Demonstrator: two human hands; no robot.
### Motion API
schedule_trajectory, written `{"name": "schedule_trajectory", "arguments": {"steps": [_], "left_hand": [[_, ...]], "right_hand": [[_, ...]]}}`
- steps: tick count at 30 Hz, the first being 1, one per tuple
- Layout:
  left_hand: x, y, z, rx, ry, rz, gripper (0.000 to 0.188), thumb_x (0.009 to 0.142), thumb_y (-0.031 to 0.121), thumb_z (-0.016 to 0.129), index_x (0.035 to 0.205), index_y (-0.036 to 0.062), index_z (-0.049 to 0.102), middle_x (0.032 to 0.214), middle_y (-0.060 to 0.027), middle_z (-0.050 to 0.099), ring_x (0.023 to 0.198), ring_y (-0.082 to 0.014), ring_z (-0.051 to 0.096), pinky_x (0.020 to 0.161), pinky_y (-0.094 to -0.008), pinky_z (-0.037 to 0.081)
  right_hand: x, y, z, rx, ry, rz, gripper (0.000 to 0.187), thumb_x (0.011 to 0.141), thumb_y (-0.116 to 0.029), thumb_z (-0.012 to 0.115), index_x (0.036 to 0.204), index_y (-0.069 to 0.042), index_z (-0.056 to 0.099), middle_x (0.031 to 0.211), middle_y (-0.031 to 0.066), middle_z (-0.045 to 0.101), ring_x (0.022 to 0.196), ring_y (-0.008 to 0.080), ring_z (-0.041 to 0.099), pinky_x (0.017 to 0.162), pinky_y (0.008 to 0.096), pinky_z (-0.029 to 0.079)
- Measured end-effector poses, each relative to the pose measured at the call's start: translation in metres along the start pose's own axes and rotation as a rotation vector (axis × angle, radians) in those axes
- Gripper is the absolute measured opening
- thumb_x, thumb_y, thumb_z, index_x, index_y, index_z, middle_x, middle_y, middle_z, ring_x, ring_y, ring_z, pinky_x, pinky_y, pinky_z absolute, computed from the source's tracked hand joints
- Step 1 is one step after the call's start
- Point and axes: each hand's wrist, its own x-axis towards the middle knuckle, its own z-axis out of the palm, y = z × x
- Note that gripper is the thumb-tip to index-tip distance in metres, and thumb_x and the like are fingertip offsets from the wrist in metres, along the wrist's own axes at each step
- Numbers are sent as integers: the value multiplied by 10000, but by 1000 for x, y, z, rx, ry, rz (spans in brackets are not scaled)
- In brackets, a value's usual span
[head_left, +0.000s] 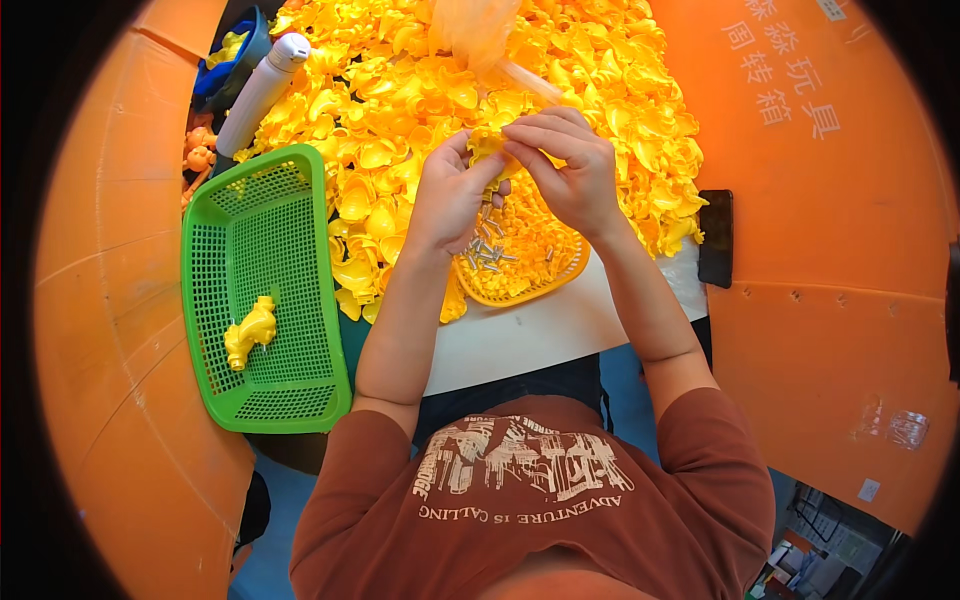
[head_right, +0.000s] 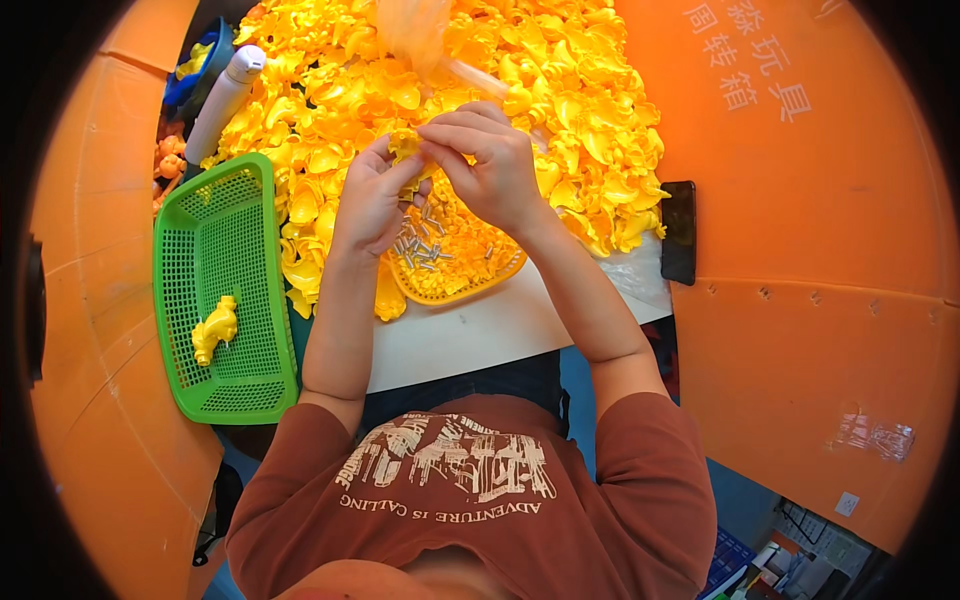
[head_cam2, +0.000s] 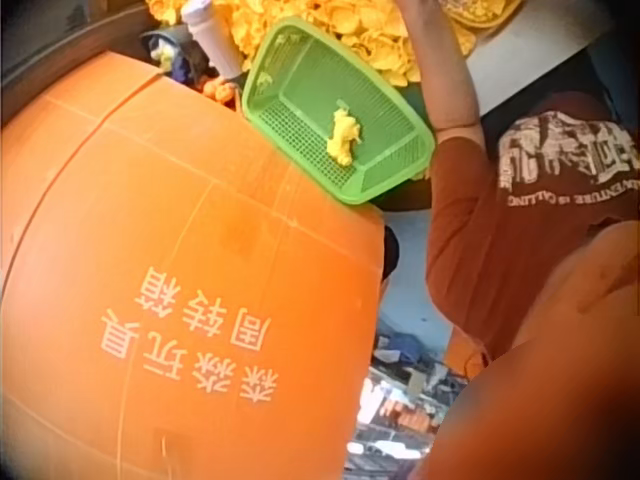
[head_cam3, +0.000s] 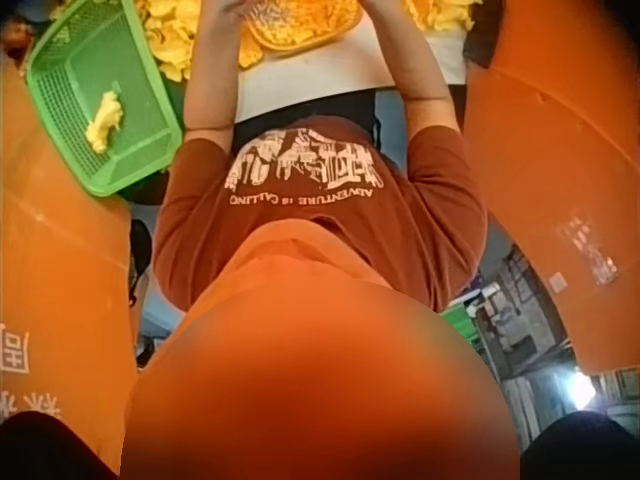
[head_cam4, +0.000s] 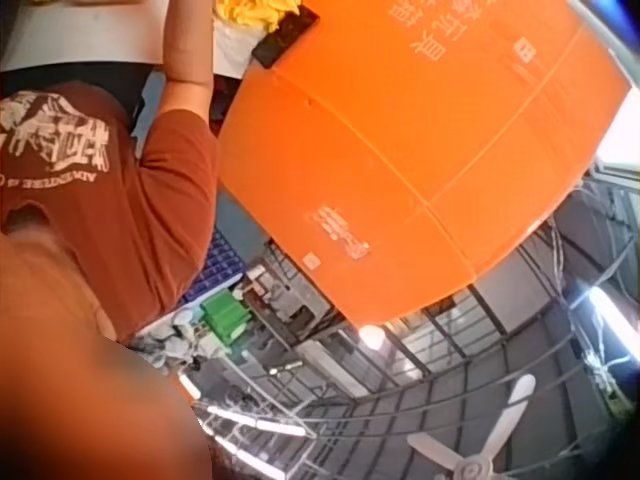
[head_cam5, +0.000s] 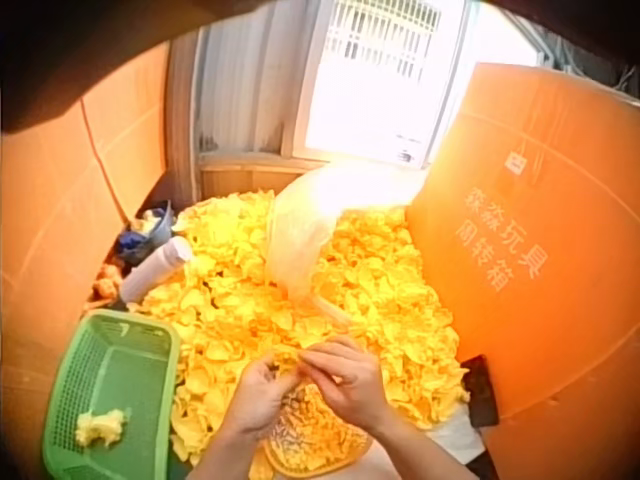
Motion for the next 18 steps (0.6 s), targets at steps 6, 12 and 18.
{"name": "schedule_trajectory", "arguments": {"steps": [6, 12, 18], "left_hand": [[1, 0, 0, -36, -53, -51, 201, 822, 62, 599, 1002, 23, 518, 818, -40, 580, 601, -101, 539, 497, -226, 414], [1, -1, 1, -40, -53, -37, 204, 819, 58, 599, 1004, 20, 520, 809, -43, 588, 588, -99, 537, 488, -223, 412], [0, -4, 6, -15, -18, 38, 202, 826, 61, 593, 1007, 11, 519, 821, -46, 600, 591, -99, 550, 490, -215, 420]], "right_hand": [[0, 4, 2, 45, 40, 12, 159, 708, 24, 673, 863, -11, 674, 845, 96, 660, 818, 210, 605, 721, 288, 486], [-3, -3, 5, 96, 70, 102, 157, 695, 45, 677, 838, -17, 674, 822, 82, 663, 813, 194, 606, 709, 272, 486], [-5, -4, 8, 25, 130, 64, 132, 681, 38, 689, 802, -13, 674, 800, 78, 665, 779, 199, 611, 698, 284, 486]]}}
